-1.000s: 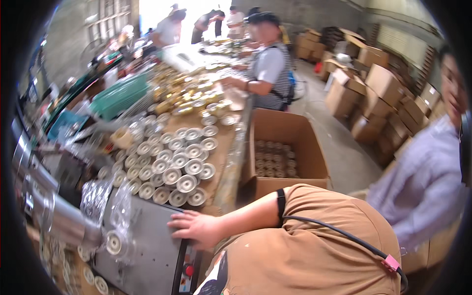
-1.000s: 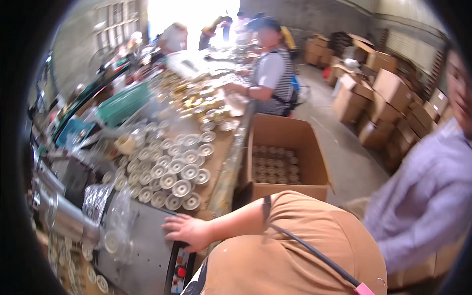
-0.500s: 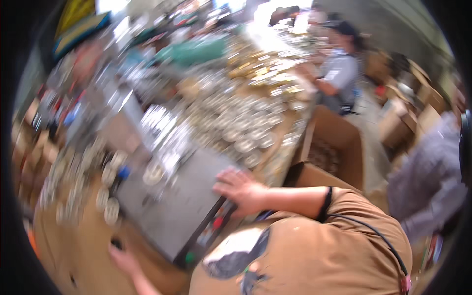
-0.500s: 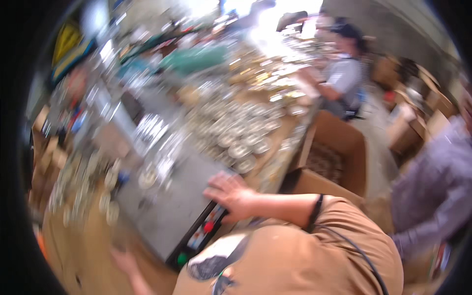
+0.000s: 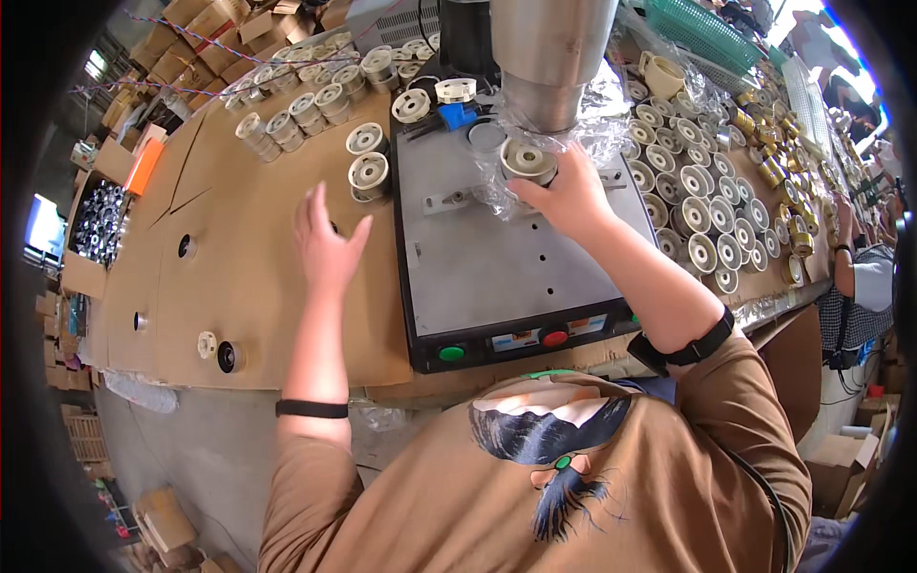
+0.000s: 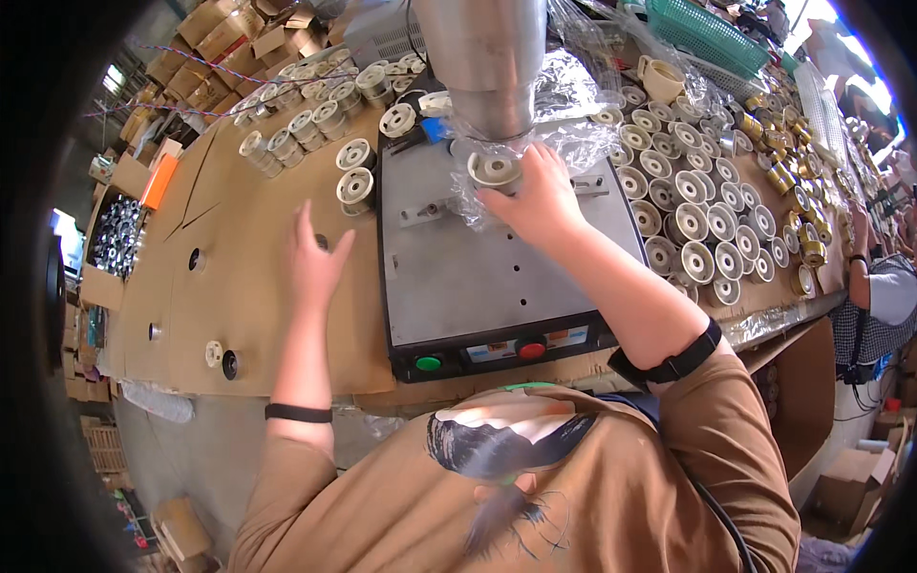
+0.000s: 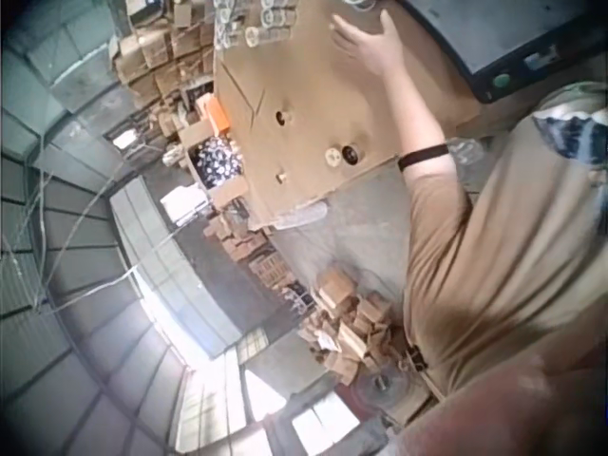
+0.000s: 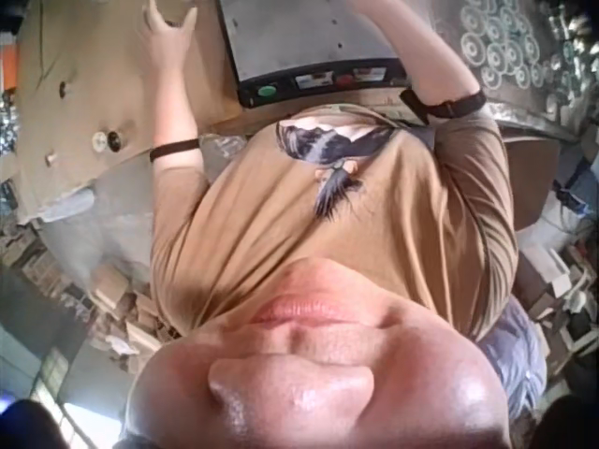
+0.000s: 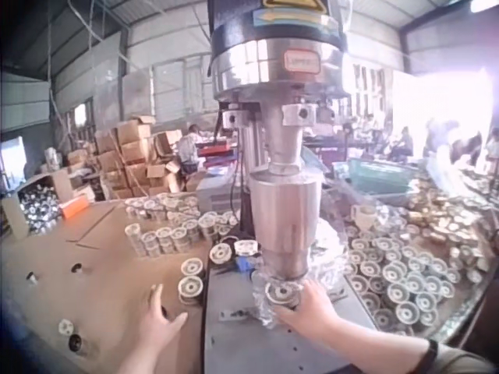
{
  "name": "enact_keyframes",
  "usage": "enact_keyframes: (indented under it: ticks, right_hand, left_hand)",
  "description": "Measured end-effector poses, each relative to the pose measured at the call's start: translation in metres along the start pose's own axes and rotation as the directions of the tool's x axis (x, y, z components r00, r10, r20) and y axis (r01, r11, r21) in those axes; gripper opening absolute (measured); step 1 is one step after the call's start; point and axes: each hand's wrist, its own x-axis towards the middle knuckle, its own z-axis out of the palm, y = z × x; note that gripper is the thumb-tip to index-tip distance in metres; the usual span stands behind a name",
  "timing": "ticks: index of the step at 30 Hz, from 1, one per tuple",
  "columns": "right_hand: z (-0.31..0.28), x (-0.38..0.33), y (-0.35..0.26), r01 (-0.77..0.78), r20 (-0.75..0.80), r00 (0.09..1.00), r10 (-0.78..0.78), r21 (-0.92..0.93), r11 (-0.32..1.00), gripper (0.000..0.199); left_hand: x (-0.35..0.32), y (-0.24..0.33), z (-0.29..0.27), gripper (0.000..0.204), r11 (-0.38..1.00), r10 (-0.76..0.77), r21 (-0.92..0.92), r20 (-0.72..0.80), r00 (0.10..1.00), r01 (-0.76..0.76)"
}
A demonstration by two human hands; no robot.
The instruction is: The person repeatedly places plastic components onto the base of a machine, presses two buttons to operate it, and removes the finished parts. Throughout the process, they adjust plastic wrap around the machine's head and eventually move a plastic bag from the floor to the table.
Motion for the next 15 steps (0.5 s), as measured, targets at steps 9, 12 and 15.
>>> enact_keyframes:
  ticks: [9,12,15]
  right_hand:
    - [-0.083,-0.128,0.079,0.151,-0.376,0.916,-0.137,0.008,0.989,0.060]
    - [-0.113,-0.180,0.150,-0.304,-0.754,0.596,0.276,0.106,0.947,0.048]
    - [-0.141,-0.217,0.220,-0.605,-0.908,0.195,0.372,0.188,0.774,0.043]
  left_hand:
    - [0.069,-0.015,0.086,0.054,0.909,0.065,-0.415,0.238,0.969,0.041]
    - [0.077,-0.068,0.091,0.061,0.941,0.067,-0.339,0.114,0.991,-0.024]
    - [0.085,-0.052,0.064,0.070,0.952,0.058,-0.302,0.000,0.998,-0.055]
